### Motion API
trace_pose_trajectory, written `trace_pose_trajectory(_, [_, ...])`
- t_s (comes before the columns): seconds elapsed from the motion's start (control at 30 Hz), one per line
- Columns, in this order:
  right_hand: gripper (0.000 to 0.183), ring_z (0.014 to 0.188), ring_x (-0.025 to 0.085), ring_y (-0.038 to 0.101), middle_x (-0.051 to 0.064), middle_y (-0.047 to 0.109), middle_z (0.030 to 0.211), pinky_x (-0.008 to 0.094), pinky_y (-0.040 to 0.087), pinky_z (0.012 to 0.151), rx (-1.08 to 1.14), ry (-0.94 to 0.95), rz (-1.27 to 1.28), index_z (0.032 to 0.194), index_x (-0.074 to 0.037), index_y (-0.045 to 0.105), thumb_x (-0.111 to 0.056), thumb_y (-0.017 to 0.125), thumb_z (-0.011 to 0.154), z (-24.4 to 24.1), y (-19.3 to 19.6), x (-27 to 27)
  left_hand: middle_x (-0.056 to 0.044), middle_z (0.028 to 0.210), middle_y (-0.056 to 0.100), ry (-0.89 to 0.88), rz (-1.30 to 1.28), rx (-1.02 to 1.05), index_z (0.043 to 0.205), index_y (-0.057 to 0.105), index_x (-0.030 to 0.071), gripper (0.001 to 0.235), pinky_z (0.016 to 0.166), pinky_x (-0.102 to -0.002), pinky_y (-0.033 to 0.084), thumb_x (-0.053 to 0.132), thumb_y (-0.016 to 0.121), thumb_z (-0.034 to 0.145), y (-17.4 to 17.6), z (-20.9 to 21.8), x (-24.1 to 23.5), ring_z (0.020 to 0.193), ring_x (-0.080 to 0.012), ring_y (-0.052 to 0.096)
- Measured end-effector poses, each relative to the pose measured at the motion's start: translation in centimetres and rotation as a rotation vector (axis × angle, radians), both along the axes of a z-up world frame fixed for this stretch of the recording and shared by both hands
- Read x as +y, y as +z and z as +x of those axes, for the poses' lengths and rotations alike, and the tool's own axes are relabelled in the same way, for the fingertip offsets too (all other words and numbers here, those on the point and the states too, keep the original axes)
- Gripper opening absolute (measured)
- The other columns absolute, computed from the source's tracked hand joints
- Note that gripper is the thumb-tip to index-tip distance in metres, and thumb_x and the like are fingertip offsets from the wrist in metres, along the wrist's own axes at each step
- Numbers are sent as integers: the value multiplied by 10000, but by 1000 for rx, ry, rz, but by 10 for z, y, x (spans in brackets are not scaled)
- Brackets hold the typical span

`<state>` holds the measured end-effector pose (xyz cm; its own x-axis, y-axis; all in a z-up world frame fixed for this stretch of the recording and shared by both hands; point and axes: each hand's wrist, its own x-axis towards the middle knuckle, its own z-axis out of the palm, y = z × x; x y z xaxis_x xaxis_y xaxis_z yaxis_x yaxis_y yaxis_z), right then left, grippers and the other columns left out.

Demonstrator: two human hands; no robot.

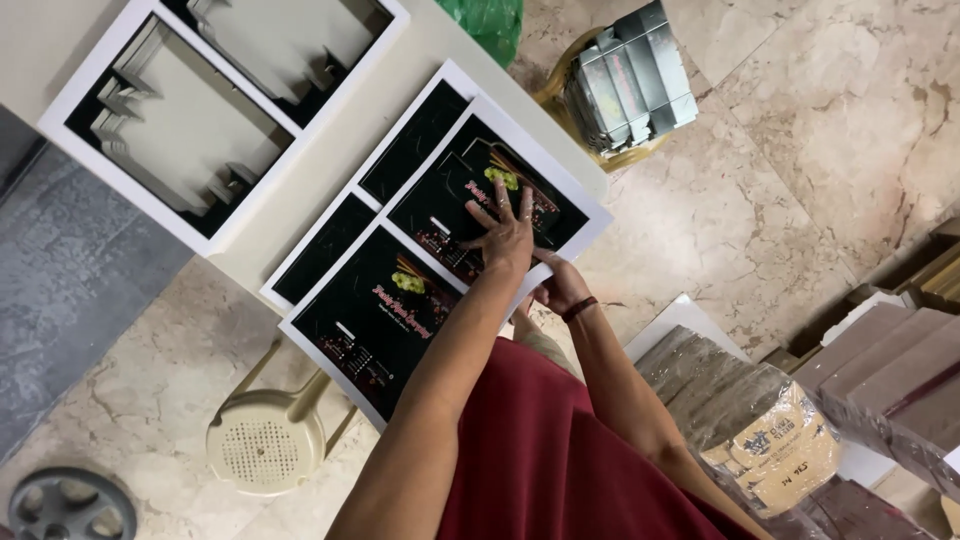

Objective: Folding flat printed cardboard sheets into boxes and stacking them on a work table.

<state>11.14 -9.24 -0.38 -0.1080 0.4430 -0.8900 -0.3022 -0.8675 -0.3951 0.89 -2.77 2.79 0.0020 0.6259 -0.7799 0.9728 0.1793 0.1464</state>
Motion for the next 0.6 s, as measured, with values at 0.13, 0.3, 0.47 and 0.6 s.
trace_pose_trajectory(0.13, [300,388,107,449,40,512,571,153,305,310,135,-91,-84,872,-56,649,-350,679,924,7,-13,0,-194,1696,-204,2,35,14,1652,-78,291,777,784,-943,334,80,416,1091,-1,-1,0,1452,-696,-52])
trace_pose_trajectory(0.3, [311,283,229,540,184,633,537,326,402,253,-231,378,260,977,28,661,-278,611,977,26,-56,-18,-186,1681,-253,5,-19,2,1637,-136,291,982,791,-963,320,205,625,1021,-12,-2,0,1437,-705,-106])
trace_pose_trajectory(0.47, [293,268,192,442,145,552,529,261,350,267,63,-2,105,1031,12,622,-271,605,955,8,-28,-11,-188,1684,-247,-12,5,27,1636,-142,302,895,784,-934,349,185,538,1066,-21,-1,-3,1446,-700,-81])
trace_pose_trajectory(0.6, [282,259,223,481,103,551,616,303,398,231,35,-60,85,1058,-23,647,-286,613,960,2,22,1,-195,1700,-200,-12,6,17,1645,-102,283,827,772,-916,370,140,486,1081,-17,-2,-4,1456,-693,-53])
